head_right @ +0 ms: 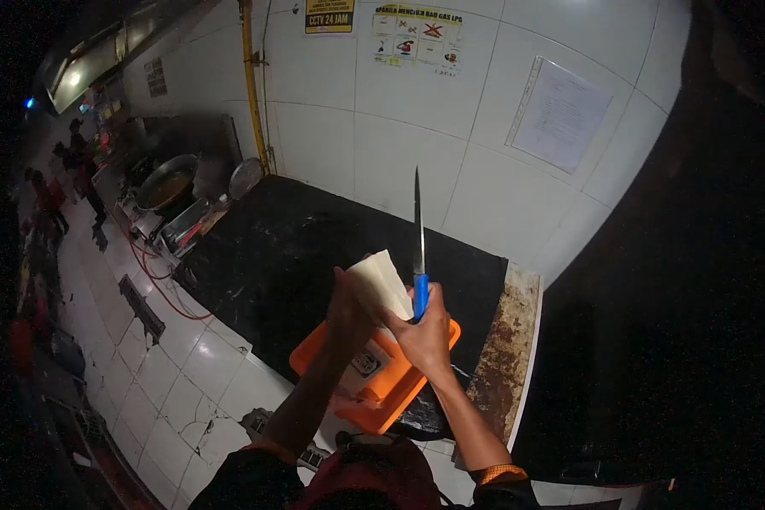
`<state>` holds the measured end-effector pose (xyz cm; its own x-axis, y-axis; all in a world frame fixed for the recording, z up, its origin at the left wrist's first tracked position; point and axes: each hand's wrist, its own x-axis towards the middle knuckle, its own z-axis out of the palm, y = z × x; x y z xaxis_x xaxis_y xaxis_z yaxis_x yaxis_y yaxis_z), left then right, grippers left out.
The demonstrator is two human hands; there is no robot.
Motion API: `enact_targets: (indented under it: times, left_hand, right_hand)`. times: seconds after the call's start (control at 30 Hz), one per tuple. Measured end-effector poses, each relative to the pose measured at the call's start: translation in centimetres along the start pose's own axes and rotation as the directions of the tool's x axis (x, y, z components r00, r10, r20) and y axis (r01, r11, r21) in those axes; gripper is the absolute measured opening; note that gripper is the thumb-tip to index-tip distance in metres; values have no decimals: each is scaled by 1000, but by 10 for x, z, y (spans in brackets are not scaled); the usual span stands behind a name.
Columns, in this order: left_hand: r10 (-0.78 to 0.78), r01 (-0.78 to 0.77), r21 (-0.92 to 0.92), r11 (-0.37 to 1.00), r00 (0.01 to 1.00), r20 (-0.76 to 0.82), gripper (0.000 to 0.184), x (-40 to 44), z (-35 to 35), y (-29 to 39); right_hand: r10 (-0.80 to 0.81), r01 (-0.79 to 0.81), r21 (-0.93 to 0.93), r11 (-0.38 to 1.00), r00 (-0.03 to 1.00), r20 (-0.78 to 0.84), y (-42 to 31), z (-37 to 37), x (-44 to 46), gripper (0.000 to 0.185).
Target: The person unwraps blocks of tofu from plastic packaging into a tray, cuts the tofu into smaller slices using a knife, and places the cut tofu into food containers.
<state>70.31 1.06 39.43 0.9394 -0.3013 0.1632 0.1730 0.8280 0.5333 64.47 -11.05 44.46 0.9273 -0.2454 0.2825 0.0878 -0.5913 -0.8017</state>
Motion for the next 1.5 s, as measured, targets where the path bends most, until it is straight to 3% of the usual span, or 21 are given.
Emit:
enact_targets:
  times: [0.07,0.1,0.13,0.27,0.3,0.37,0.43,0.87,0.9,0.97,1.03,1.07,1.1,1.17,1.2,1.23,1.27,1.33,1.4,1.47,1.5]
  left_hand:
    - [131,-161,219,962,980,147,53,-16,10,17]
    - [123,-190,310,931,967,223,51,-21,16,29]
    - [109,-197,357,913,961,252,51,-23,16,30]
    - [13,-91,252,963,955,295,56,-19,8,28]
    - [32,-153,588,795,977,210,54,-25,5,29]
    - [86,-148,841,521,989,120,52,-28,0,25]
    - [1,-39,312,949,993,120,51,-21,-2,16]
    - [4,-88,545,834,988,153,58,-32,-4,25]
    - [227,-355,903,241,925,303,52,-31,-29,13]
    - [263,-375,787,-489,797,544,47,-37,-28,20]
    - [-100,-192,971,142,973,207,38,-47,18,57]
    - [-115,-187,972,143,972,204,38,-43,1,45]
    - [-179,-5,853,522,977,115,36,-33,-29,23]
    - [-275,197,571,797,960,52,35,-31,-39,10]
    - [-147,106,717,689,989,-5,34,-35,-27,12]
    - [-5,33,838,544,999,-36,33,-37,-17,14]
    - [-3,36,836,548,999,-41,33,-36,-13,15]
    - [78,-20,715,699,996,-49,31,-33,-10,15]
    - [183,-97,724,682,982,-40,30,-25,-15,10]
    - [280,-175,736,654,960,-21,31,-12,-24,4]
    - [112,-72,212,975,977,-182,30,-5,-28,5]
  right_hand:
    - [-50,21,444,896,997,54,6,-9,8,51]
    - [138,-269,525,807,951,277,-9,-28,12,50]
    - [82,-385,619,684,885,459,-5,-41,19,41]
    - [12,-626,673,395,735,678,14,-36,27,30]
    - [-3,-684,668,293,698,716,20,-31,25,29]
    - [-6,-714,664,222,681,733,30,-23,18,30]
    - [-27,-740,667,81,667,744,44,-14,13,30]
    - [-54,-718,695,39,693,719,37,-15,10,30]
    - [-38,-676,706,213,716,697,35,-21,15,30]
    - [8,-530,656,538,781,625,29,-30,27,34]
    - [42,-357,415,837,798,602,6,-44,37,37]
    - [61,-270,262,926,795,603,4,-46,41,37]
    - [71,-281,262,923,795,602,4,-45,43,37]
    - [-23,-71,165,984,863,505,4,-38,44,30]
    - [-17,-76,163,984,862,507,10,-36,41,30]
    - [-188,171,86,981,947,261,19,-32,35,26]
    - [-385,386,-53,921,923,22,25,-30,27,24]
    - [-134,142,-142,980,989,59,-8,-34,-20,24]
    - [-185,212,-314,925,976,115,-9,-24,-52,35]
    - [-106,175,-311,934,969,225,-18,-16,-72,50]
    - [-99,196,-322,926,951,292,-18,-14,-78,59]
